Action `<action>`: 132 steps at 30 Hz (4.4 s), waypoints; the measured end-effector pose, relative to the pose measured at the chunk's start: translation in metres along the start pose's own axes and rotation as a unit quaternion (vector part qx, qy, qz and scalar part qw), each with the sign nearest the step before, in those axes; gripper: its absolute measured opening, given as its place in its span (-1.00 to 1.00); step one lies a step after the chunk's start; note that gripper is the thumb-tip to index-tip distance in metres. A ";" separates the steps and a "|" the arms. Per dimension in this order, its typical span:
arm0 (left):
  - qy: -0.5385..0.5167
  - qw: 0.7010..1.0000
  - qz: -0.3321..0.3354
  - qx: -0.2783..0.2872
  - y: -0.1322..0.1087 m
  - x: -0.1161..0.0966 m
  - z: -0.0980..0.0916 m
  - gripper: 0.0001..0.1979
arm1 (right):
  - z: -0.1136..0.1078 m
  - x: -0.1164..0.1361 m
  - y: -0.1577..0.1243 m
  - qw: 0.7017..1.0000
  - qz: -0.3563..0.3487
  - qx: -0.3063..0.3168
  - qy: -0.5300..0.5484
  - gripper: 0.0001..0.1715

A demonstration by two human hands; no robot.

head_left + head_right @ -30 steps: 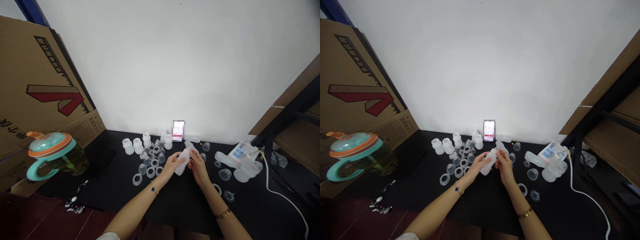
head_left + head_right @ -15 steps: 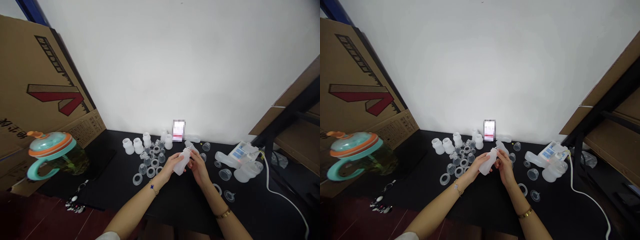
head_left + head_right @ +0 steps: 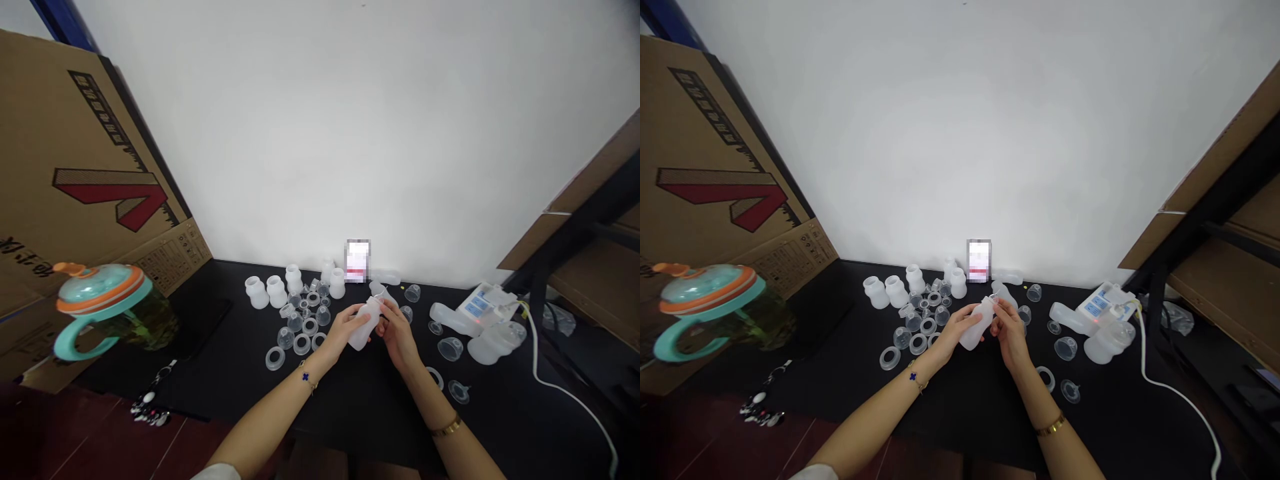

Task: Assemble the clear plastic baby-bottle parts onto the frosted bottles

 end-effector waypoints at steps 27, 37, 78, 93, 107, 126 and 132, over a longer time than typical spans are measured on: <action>0.233 0.950 0.159 -0.137 -0.020 -0.028 -0.006 -0.49 | -0.008 -0.004 0.003 1.000 -0.015 -0.015 -0.008 -0.55; 0.017 1.000 -0.004 0.015 0.002 0.003 0.002 -0.40 | -0.001 -0.005 0.000 1.000 0.009 0.011 0.002 -0.50; 0.042 0.998 0.036 -0.013 0.002 -0.002 -0.002 -0.35 | 0.001 -0.003 0.000 1.000 0.015 0.009 -0.008 -0.49; 0.163 0.975 0.126 -0.077 -0.012 -0.021 -0.003 -0.47 | 0.000 -0.002 -0.001 1.000 0.012 0.006 -0.005 -0.52; 0.234 0.953 0.155 -0.117 -0.019 -0.029 -0.003 -0.50 | 0.001 0.000 0.000 1.000 0.005 0.011 -0.016 -0.52; 0.275 0.937 0.164 -0.141 -0.023 -0.033 -0.003 -0.53 | 0.000 -0.003 0.001 1.000 0.009 0.012 -0.005 -0.51; 0.285 0.933 0.165 -0.145 -0.024 -0.035 -0.002 -0.55 | 0.000 -0.002 0.001 1.000 0.009 0.012 -0.009 -0.53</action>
Point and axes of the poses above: each hand's wrist, its own y-axis towards the middle knuckle, its own z-axis out of the palm, x = y × z, the point moved 10 cm from there along y, towards the middle knuckle, and after that the axes turned 12 degrees about -z, right-handed, at the moved point
